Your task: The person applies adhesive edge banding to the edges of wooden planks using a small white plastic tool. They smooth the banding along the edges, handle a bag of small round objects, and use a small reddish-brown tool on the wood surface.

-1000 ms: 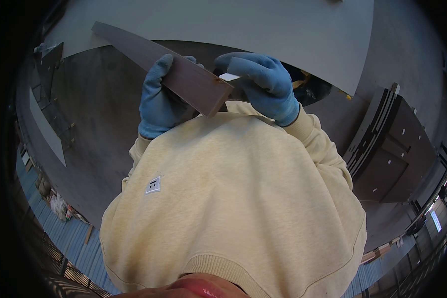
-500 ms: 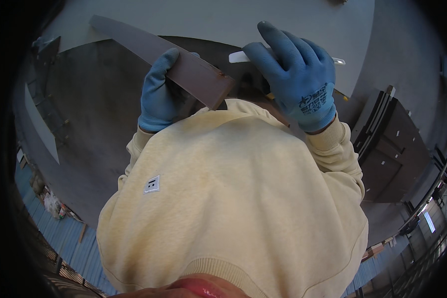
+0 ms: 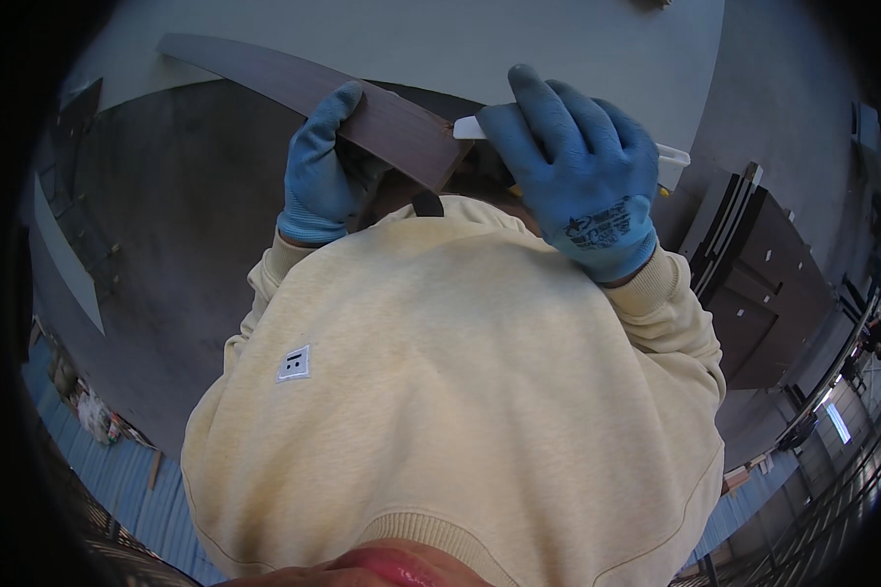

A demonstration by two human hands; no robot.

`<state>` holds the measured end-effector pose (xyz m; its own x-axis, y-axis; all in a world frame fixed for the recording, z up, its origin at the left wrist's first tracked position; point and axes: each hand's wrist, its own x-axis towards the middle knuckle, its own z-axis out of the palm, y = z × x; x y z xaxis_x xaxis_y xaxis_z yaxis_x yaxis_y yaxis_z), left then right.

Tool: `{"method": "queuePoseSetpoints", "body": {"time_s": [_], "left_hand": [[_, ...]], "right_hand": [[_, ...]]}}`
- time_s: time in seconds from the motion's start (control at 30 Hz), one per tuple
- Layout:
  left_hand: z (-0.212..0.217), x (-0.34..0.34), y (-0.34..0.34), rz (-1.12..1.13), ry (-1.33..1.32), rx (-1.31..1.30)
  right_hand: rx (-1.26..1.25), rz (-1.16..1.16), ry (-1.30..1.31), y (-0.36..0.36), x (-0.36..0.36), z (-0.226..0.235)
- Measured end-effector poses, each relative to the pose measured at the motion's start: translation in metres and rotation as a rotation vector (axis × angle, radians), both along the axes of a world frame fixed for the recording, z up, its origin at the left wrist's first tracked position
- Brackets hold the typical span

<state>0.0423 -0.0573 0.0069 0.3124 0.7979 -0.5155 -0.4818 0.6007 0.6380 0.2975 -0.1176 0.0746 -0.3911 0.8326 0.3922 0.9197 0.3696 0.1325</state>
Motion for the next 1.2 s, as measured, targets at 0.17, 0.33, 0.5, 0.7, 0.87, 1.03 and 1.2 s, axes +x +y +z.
{"method": "queuePoseSetpoints", "body": {"time_s": [0.17,0.33,0.5,0.7,0.87,1.03,1.2], "left_hand": [[-0.005,-0.001,0.004,-0.004,-0.024,-0.028],[-0.013,-0.003,0.006,-0.067,0.206,0.152],[-0.018,-0.005,0.009,-0.070,0.255,0.186],[-0.014,-0.006,0.016,-0.074,0.244,0.169],[-0.004,-0.006,0.019,0.022,-0.068,-0.099],[-0.001,-0.004,0.022,0.037,-0.064,-0.144],[-0.005,0.002,0.022,0.017,0.068,-0.008]], "right_hand": [[-0.044,-0.034,-0.043,0.005,-0.005,-0.002],[0.019,-0.023,-0.051,0.014,-0.010,-0.002],[0.031,-0.028,-0.052,0.020,-0.014,-0.003],[0.001,-0.037,-0.041,0.023,-0.019,-0.008],[-0.003,-0.042,-0.040,0.023,-0.020,-0.009],[-0.002,-0.026,-0.033,0.021,-0.015,-0.010],[-0.050,-0.042,-0.024,0.009,-0.004,-0.012]]}}
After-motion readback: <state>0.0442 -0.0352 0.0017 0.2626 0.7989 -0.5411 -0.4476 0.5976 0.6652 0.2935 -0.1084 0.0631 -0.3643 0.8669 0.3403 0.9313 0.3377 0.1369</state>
